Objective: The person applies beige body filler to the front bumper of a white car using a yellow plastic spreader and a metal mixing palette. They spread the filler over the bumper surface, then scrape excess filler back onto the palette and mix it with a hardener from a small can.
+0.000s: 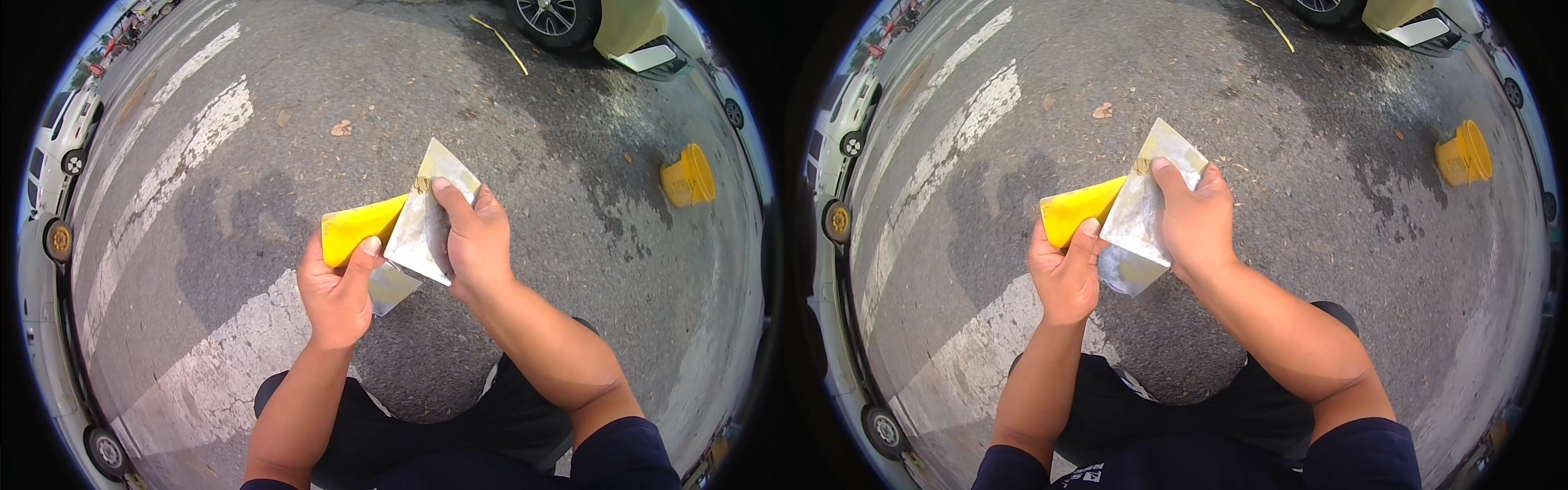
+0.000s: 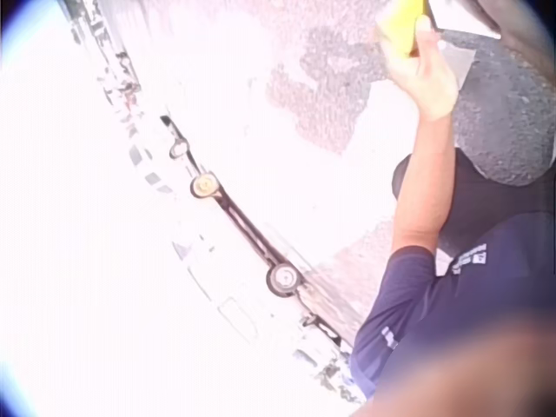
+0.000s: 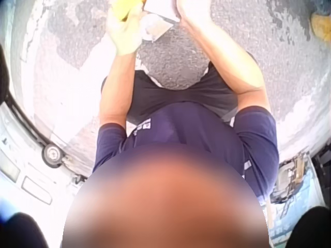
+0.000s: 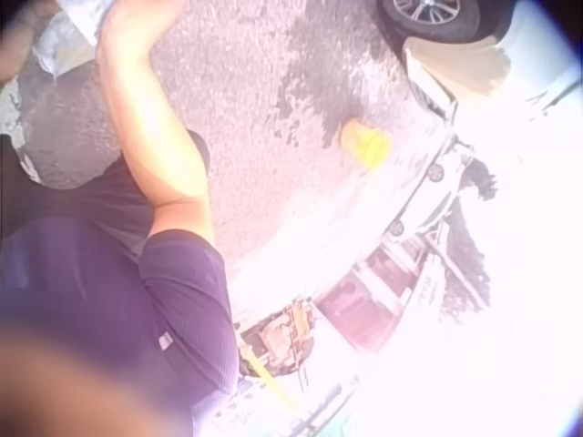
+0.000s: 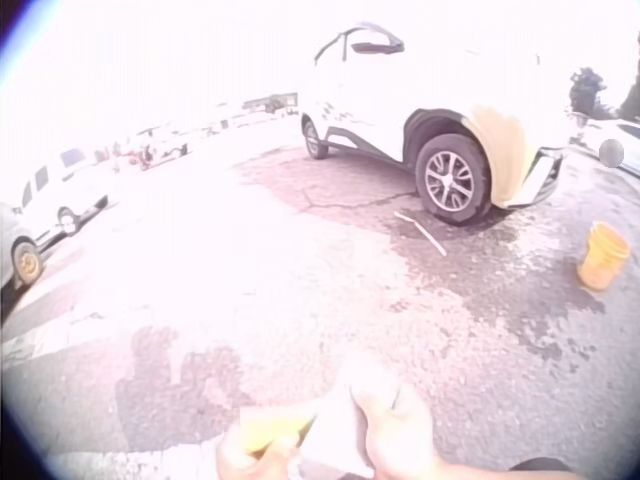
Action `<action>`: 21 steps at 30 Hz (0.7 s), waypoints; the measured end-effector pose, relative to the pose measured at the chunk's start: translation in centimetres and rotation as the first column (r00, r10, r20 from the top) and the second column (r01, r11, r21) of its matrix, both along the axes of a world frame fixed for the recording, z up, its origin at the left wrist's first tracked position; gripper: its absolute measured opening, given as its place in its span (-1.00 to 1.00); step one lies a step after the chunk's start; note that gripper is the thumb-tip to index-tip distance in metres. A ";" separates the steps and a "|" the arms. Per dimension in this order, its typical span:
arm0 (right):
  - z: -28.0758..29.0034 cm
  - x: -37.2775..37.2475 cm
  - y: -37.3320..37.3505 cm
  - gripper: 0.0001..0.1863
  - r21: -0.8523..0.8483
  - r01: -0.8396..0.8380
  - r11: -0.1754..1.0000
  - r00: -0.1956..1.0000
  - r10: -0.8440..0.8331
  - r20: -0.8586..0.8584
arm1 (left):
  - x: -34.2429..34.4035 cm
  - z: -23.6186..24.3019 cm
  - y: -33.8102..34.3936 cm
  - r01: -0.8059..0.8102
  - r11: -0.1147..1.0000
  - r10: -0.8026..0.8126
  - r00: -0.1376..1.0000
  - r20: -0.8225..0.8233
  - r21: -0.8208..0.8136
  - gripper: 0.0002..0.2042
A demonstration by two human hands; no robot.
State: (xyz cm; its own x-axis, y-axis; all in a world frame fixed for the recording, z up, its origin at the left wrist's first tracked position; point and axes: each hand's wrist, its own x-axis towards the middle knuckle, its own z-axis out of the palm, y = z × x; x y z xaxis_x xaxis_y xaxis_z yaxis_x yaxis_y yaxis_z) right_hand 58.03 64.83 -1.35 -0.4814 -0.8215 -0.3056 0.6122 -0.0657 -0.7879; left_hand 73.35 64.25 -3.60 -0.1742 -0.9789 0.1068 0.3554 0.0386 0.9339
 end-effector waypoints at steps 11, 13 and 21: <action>0.7 0.6 0.7 -0.71 -0.015 -0.051 0.999 0.998 0.051 -0.022 | -0.5 0.2 0.5 0.065 0.987 -0.040 0.985 0.165 -0.147 -0.74; 0.8 0.8 0.8 -0.71 -0.015 -0.068 0.998 0.998 0.068 -0.004 | -0.5 0.4 0.6 0.055 0.992 -0.034 0.982 0.184 -0.111 -0.74; 0.8 1.4 1.4 -0.63 -0.058 -0.156 0.986 0.985 0.152 -0.078 | 0.1 0.0 0.6 0.094 0.981 -0.027 0.933 0.360 -0.170 -0.70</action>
